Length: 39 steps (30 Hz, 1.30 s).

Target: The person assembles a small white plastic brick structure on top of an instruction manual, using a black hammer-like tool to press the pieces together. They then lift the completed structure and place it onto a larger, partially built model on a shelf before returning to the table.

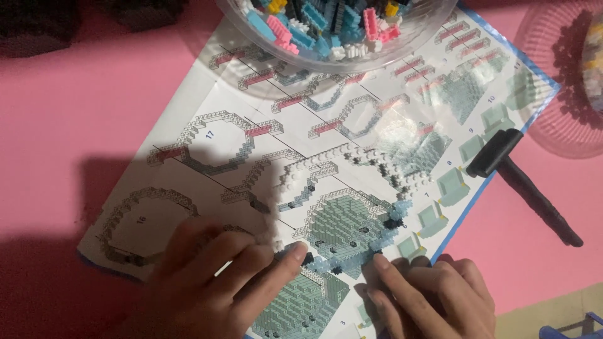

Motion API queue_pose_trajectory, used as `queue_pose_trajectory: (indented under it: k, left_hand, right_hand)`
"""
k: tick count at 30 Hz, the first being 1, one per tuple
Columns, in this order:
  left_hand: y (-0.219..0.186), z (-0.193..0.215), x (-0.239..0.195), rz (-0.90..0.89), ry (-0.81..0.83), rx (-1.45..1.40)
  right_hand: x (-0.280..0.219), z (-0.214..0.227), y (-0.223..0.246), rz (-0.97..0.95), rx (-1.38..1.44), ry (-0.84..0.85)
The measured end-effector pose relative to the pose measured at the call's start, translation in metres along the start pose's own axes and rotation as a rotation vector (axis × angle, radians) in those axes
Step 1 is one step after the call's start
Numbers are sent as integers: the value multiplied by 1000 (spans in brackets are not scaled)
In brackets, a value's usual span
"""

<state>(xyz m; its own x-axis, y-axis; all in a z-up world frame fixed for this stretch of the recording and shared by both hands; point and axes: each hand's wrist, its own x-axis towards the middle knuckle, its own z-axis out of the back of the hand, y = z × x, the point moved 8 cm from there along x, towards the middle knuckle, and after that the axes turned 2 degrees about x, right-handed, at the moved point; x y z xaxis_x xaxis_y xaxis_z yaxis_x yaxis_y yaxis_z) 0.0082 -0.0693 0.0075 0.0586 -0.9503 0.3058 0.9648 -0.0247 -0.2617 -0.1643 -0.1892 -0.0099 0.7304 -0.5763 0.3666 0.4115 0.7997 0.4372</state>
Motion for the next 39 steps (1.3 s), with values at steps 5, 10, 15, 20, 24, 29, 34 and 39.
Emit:
queue_pose_trajectory:
  k: [5, 10, 15, 20, 24, 29, 34, 39]
  left_hand:
    - [5, 0, -1, 3, -20, 9]
    - [4, 20, 6, 74, -113, -61]
    - [-15, 2, -16, -33, -92, 78]
    - [-22, -24, -18, -154, -5, 18]
    - [-23, -26, -18, -147, 7, 40]
    - [-23, -28, -17, -168, 32, 54]
    - [-24, -24, -17, -191, 5, 88]
    - [-30, -23, -4, -109, -45, 213]
  right_hand:
    - [-5, -2, -3, 118, -42, 73]
    - [-13, -2, -12, 87, -28, 41]
    - [-20, 1, -15, 23, -53, 19]
    - [-17, 1, -16, 11, -100, 66]
    - [-17, 0, -16, 59, -94, 114]
    - [-15, 0, -15, 87, -90, 89]
    - [-17, 2, -19, 42, -69, 71]
    - [-4, 3, -9, 76, -49, 36]
